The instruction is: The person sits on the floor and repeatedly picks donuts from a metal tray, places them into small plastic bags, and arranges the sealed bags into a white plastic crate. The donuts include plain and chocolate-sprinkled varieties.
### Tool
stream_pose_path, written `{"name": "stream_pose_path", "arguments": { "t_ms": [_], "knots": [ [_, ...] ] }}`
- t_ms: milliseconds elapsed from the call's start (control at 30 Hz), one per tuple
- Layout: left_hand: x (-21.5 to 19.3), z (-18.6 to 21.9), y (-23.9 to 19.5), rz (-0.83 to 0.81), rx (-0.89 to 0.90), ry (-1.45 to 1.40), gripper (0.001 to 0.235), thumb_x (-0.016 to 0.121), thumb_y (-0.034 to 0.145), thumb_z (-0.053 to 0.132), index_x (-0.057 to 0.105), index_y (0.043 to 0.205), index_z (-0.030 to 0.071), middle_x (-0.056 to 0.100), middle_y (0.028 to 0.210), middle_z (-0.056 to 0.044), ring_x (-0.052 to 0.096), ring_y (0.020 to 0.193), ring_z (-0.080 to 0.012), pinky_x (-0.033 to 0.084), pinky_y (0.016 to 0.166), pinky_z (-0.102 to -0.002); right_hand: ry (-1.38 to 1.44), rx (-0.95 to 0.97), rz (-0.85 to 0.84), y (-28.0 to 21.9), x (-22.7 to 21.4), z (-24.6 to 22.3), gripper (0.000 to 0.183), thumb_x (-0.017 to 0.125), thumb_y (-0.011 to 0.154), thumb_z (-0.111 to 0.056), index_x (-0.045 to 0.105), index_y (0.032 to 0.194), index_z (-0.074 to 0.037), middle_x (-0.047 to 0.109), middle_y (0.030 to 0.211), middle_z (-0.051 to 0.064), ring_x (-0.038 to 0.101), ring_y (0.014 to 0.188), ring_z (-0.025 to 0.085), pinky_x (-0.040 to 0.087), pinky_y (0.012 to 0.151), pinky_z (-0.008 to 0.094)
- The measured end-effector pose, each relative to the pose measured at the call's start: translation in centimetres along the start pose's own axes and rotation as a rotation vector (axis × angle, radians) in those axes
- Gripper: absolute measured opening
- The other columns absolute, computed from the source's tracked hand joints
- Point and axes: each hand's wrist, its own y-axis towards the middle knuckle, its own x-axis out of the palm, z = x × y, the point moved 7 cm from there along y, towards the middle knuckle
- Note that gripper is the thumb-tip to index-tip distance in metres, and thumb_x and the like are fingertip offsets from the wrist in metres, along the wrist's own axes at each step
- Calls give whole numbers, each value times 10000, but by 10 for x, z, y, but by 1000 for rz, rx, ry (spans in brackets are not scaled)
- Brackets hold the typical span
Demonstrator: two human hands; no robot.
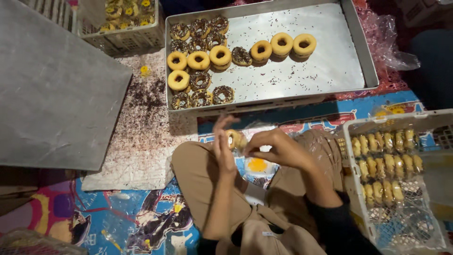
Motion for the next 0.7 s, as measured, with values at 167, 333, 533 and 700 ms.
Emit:
{"name": "stream_pose_path", "arguments": {
  "t_ms": [167,333,533,700],
  "knots": [
    [44,80,-1,-464,492,867,173,885,787,173,765,871,81,702,818,-49,667,820,-201,443,970,-397,344,53,74,-8,-46,-10,191,729,908,-123,674,1071,-40,759,998,84,742,968,193,605,849,313],
    [95,154,-56,-654,1006,984,177,786,830,62,698,962,-18,679,929,-96,682,845,-286,555,729,-417,-37,-71,126,-17,-51,-51,188,828,819,-157,815,998,-106,760,824,21,548,734,188,443,655,300],
    [112,181,-64,-626,998,1060,193,769,837,-24,701,1007,-83,719,960,-133,688,818,-283,534,699,-398,-625,-507,474,-33,-30,-83,236,805,833,-241,704,1023,-145,616,839,29,554,836,200,442,763,386],
    [57,168,-32,-398,369,597,300,715,836,38,560,1092,15,648,1047,-41,677,842,-205,592,784,-327,-991,50,291,-37,-43,31,373,744,895,-260,623,1222,-127,670,1001,69,615,946,187,483,837,362]
  ]
}}
